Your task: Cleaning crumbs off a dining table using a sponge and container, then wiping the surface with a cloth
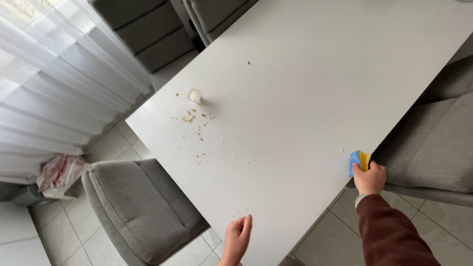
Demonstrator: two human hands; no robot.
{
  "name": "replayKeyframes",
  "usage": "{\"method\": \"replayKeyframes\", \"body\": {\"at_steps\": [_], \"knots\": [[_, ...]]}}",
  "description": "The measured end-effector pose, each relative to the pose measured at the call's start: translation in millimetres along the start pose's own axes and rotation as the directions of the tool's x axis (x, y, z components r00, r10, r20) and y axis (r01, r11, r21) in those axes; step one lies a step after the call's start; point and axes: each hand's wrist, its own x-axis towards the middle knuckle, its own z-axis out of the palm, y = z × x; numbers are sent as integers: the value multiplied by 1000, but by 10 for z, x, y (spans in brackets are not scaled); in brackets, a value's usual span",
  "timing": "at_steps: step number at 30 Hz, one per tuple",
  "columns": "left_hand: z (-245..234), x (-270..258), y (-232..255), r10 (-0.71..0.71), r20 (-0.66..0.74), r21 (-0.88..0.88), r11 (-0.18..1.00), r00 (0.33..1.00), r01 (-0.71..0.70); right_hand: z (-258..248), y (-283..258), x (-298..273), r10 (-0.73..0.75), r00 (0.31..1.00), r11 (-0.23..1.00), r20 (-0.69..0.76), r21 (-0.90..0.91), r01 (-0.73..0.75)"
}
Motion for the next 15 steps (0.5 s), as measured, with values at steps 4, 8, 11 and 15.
{"method": "replayKeyframes", "body": {"at_steps": [4,8,11,15], "knots": [[-65,-113,33,14,-76,25,1000,997,-13,452,-21,-137,112,986,994,123,-10,-112],[-110,-116,99,19,-161,59,998,987,-10,1204,-93,-628,-184,983,981,11,58,183],[-53,-97,142,49,-150,68,997,987,-40,1065,-523,-1007,-223,950,967,220,176,186],[-25,-64,150,-35,-124,26,999,992,39,737,-785,-887,-249,879,906,406,419,63]]}}
